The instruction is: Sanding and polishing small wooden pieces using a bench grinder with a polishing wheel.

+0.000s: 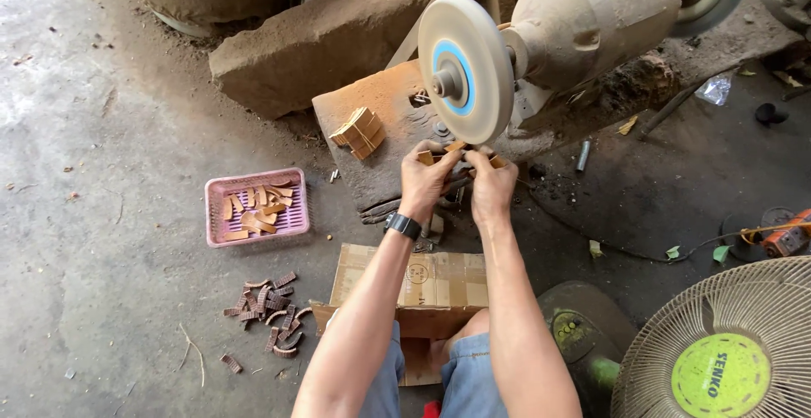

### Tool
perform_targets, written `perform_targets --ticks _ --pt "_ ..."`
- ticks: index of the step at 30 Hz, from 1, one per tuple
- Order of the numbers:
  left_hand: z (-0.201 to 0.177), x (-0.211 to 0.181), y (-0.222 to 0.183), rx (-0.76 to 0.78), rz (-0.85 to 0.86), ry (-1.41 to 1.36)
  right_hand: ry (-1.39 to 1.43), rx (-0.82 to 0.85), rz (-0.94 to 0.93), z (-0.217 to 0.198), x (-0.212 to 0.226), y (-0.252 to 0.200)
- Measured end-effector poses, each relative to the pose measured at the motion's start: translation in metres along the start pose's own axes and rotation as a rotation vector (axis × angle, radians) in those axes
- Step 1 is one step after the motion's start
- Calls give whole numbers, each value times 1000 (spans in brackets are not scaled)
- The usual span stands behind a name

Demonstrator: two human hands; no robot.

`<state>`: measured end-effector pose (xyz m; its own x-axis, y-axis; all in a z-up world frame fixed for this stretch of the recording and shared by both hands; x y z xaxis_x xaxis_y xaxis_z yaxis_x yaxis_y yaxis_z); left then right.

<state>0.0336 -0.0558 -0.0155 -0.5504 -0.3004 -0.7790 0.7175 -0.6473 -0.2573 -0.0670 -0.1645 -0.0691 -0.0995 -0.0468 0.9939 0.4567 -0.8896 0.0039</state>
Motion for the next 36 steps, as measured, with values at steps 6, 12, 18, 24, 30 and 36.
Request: perform_targets --ticks 6,12,18,24,30,36 --pt "-16 16 3 16 62 17 82 17 44 30 72 -24" --pt "14 15 11 21 41 -27 194 -67 157 13 46 -2" --pt "-14 8 8 25 62 -1 45 -4 52 28 39 -15" --pt "-31 14 2 -7 71 122 -22 53 152 25 51 -26" --pt "10 16 7 42 85 79 123 -45 92 11 76 -15" --pt "2 1 -5 2 56 87 -38 -10 42 16 64 -23"
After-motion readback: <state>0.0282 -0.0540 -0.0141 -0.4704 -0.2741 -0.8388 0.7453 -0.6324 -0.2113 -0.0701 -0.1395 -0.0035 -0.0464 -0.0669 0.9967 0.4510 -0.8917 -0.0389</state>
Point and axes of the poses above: each hand's wrist, its own y-axis towards the middle knuckle, its own z-axis out of the palm, x = y × z, the point moved 3 cm from there along y, towards the middle knuckle, and after that the axes turned 10 degrees about -y, right-handed, at the moved point
